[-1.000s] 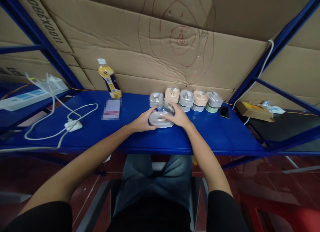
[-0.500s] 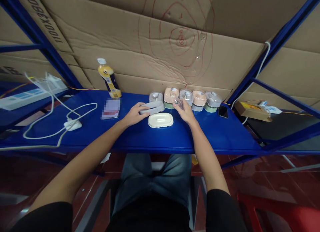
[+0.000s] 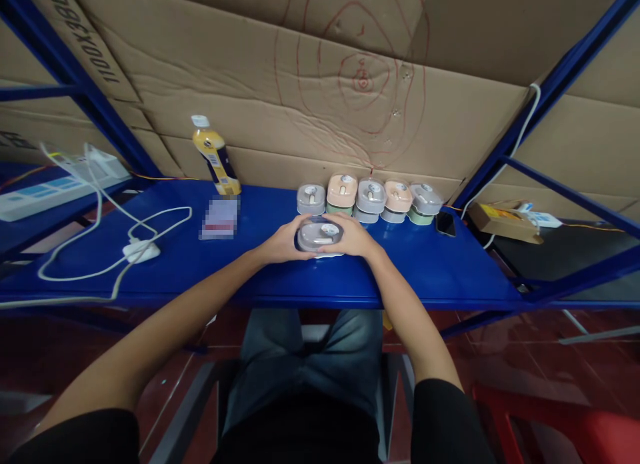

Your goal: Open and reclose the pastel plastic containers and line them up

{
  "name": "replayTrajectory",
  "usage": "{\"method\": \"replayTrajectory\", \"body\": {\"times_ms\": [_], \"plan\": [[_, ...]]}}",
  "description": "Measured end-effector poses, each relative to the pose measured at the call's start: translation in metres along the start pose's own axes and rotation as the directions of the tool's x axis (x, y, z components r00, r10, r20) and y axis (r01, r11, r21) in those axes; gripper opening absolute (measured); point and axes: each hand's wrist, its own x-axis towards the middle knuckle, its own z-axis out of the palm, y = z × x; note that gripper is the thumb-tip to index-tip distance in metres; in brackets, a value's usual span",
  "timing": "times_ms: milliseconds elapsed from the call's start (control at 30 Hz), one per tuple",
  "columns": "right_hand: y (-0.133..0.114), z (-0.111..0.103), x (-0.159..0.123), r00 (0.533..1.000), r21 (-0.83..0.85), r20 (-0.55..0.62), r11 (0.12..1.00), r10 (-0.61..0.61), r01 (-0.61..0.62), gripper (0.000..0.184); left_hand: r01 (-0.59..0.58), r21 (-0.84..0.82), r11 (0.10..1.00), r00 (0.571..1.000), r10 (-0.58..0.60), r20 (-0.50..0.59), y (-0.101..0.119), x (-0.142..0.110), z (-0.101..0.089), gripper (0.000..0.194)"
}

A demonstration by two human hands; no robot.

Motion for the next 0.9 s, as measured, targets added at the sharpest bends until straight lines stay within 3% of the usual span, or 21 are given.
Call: {"method": "replayTrajectory", "body": {"times_ms": [133, 500, 733, 833, 900], "plan": [[0.002, 0.008, 0.000, 0.998, -0.042, 0.060, 0.999, 0.016, -0.014, 0.096, 0.010, -0.018, 1.000, 1.000, -0.009, 0.016, -0.004, 0.001, 0.003, 0.114], [-0.002, 0.008, 0.000, 0.995, -0.087, 0.092, 0.996, 0.044, -0.036, 0.093, 0.024, -0.042, 0.999, 0.999, -0.023, 0.025, -0.001, 0.003, 0.003, 0.115], [0.006, 0.011, 0.000, 0.993, -0.027, 0.104, 0.998, 0.058, -0.055, 0.100, -0.036, 0.017, 0.999, 0.999, 0.036, -0.004, 0.000, 0.003, 0.004, 0.099], [0.007, 0.007, -0.001, 0.996, 0.018, 0.037, 0.996, 0.083, -0.084, 0.104, -0.036, 0.028, 0.999, 0.995, 0.039, -0.089, 0.001, 0.000, -0.003, 0.093], [0.006, 0.001, -0.001, 0.983, 0.048, -0.120, 0.990, 0.138, -0.133, 0.091, -0.001, 0.013, 1.000, 0.978, 0.003, -0.208, 0.003, 0.001, -0.012, 0.092]]}}
